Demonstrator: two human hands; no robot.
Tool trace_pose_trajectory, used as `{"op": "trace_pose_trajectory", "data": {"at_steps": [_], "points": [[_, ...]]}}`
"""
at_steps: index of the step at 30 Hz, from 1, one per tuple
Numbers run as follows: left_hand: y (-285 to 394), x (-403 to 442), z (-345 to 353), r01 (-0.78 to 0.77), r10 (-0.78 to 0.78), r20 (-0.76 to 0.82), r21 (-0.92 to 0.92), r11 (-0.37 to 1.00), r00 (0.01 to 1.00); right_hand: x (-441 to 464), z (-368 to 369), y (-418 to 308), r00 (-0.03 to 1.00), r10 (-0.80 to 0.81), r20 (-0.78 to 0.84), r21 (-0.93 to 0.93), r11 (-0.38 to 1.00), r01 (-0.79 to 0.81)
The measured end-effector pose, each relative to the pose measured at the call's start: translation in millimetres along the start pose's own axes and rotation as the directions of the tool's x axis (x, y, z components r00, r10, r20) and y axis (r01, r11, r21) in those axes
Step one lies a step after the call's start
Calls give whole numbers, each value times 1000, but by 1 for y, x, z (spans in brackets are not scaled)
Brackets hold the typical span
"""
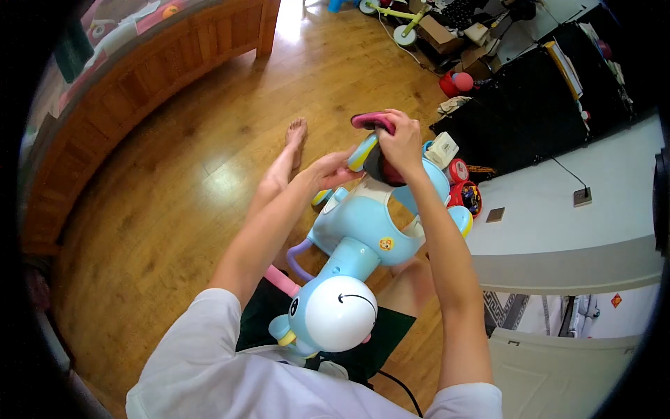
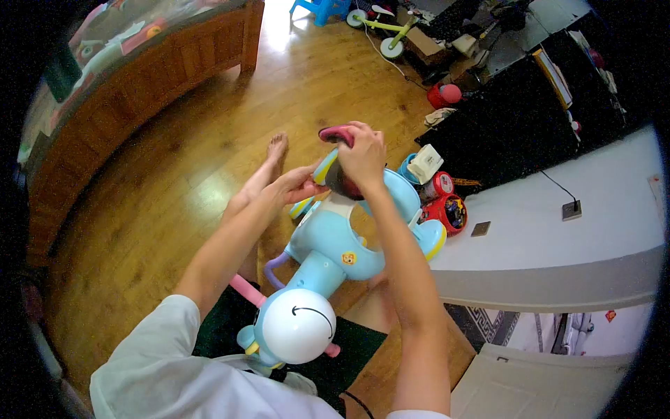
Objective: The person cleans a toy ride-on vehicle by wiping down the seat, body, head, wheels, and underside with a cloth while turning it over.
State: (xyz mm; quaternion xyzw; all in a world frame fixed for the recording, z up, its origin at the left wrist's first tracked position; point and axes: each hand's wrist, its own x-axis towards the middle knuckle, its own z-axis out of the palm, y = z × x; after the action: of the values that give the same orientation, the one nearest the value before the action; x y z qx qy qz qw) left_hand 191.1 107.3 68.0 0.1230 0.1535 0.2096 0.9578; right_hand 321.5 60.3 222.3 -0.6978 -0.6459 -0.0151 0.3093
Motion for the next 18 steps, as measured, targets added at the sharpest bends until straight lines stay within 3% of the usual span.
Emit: {"op": "trace_pose_trajectory", "data": {"at_steps": [2, 4, 6, 8, 10, 11, 12, 13, 14, 18], "points": [[3, -9, -4, 6, 5, -80, 140, 990, 997, 17, 1, 17, 956, 242, 168, 168, 948, -270], [2, -19, 4, -146, 220, -142, 404, 903, 965, 23, 2, 34, 932, 280, 230, 267, 903, -337], [-2, -31, 22, -351, 542, -33, 728, 589, 839, 24, 4, 50, 889, 333, 315, 362, 823, -437], [0, -46, 50, -411, 680, 194, 895, 173, 707, 19, 8, 64, 881, 356, 311, 418, 782, -463], [1, -49, 66, -399, 673, 344, 914, -79, 655, 7, 1, 54, 897, 342, 280, 493, 750, -440], [3, -47, 71, -385, 666, 361, 915, -119, 652, 5, 0, 52, 883, 348, 316, 533, 705, -468], [4, -47, 75, -371, 656, 377, 915, -157, 654, 2, 1, 50, 909, 313, 274, 562, 715, -416], [5, -51, 80, -412, 646, 368, 907, -91, 669, -1, 1, 49, 932, 282, 227, 588, 723, -362], [6, -52, 77, -434, 642, 419, 889, -146, 642, -3, 1, 49, 951, 254, 175, 610, 730, -307], [3, -51, 57, -485, 597, 549, 827, -285, 585, -5, -4, 44, 987, 94, 131, 543, 826, -151]]}}
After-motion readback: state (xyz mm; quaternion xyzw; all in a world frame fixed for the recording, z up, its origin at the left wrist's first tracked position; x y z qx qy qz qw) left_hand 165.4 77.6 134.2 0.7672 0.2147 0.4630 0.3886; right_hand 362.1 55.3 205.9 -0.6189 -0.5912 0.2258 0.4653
